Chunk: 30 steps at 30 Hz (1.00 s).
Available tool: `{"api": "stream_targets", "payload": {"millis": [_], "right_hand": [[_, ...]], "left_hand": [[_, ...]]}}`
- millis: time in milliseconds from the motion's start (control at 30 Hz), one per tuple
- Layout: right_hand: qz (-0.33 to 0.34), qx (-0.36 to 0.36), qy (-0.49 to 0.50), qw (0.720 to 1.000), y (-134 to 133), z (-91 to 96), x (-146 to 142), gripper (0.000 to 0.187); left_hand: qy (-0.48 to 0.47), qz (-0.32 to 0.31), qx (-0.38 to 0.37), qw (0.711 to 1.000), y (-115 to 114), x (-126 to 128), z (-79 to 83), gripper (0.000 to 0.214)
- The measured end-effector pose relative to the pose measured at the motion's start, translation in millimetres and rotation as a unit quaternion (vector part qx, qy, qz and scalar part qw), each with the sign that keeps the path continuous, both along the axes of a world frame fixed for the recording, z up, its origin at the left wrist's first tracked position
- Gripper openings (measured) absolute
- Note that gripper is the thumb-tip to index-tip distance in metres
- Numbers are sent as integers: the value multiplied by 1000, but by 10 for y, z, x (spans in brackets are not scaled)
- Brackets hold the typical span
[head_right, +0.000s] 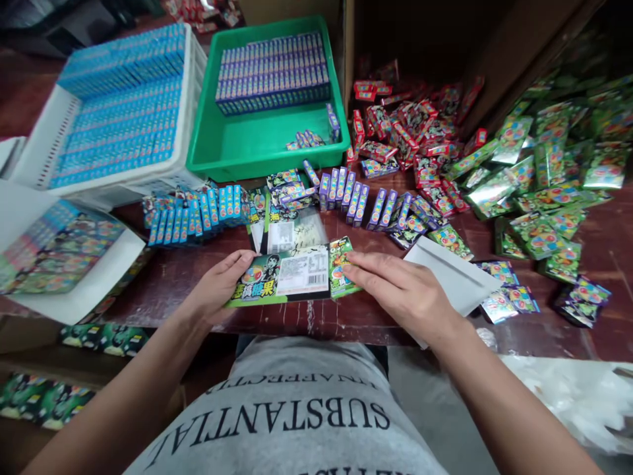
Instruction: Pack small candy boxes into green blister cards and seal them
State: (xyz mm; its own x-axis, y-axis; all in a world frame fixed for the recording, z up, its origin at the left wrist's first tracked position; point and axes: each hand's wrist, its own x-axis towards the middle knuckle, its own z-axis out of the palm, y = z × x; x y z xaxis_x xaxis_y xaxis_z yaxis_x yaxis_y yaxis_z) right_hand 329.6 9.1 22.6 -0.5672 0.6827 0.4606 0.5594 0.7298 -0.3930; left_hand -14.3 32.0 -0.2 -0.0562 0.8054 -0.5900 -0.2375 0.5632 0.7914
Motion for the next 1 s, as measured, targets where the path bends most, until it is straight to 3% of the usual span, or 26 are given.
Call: {"api": "stream_targets", "payload": {"millis": [167,333,433,633,767,867,933,1000], "right_hand": [[-17,-4,9,1000,5,-80,-125,67],[-15,-96,2,995,-9,-97,-275,61],[-68,-160,60,983,-36,-48,-347,60],[-169,-289,291,896,-93,-118,-757,35],[-128,-354,405,833,-61,-260,-969,48],[-102,-390,414,816,20,-277,-880,51],[-57,-409,368,833,75,-254,-775,53],[3,-429,314,847,107,-234,-719,60]], "left_hand": [[-18,6,-3,1000,-55,-52,-21,47],[6,68,7,998,-134,-10,-32,49],[21,115,33,993,-215,39,-30,43],[21,162,101,981,-373,292,-61,28],[17,198,107,974,-506,406,-120,31],[16,124,134,983,-587,370,-106,38],[42,17,168,985,-581,340,-57,35],[60,-47,214,974,-518,346,-5,28]]}}
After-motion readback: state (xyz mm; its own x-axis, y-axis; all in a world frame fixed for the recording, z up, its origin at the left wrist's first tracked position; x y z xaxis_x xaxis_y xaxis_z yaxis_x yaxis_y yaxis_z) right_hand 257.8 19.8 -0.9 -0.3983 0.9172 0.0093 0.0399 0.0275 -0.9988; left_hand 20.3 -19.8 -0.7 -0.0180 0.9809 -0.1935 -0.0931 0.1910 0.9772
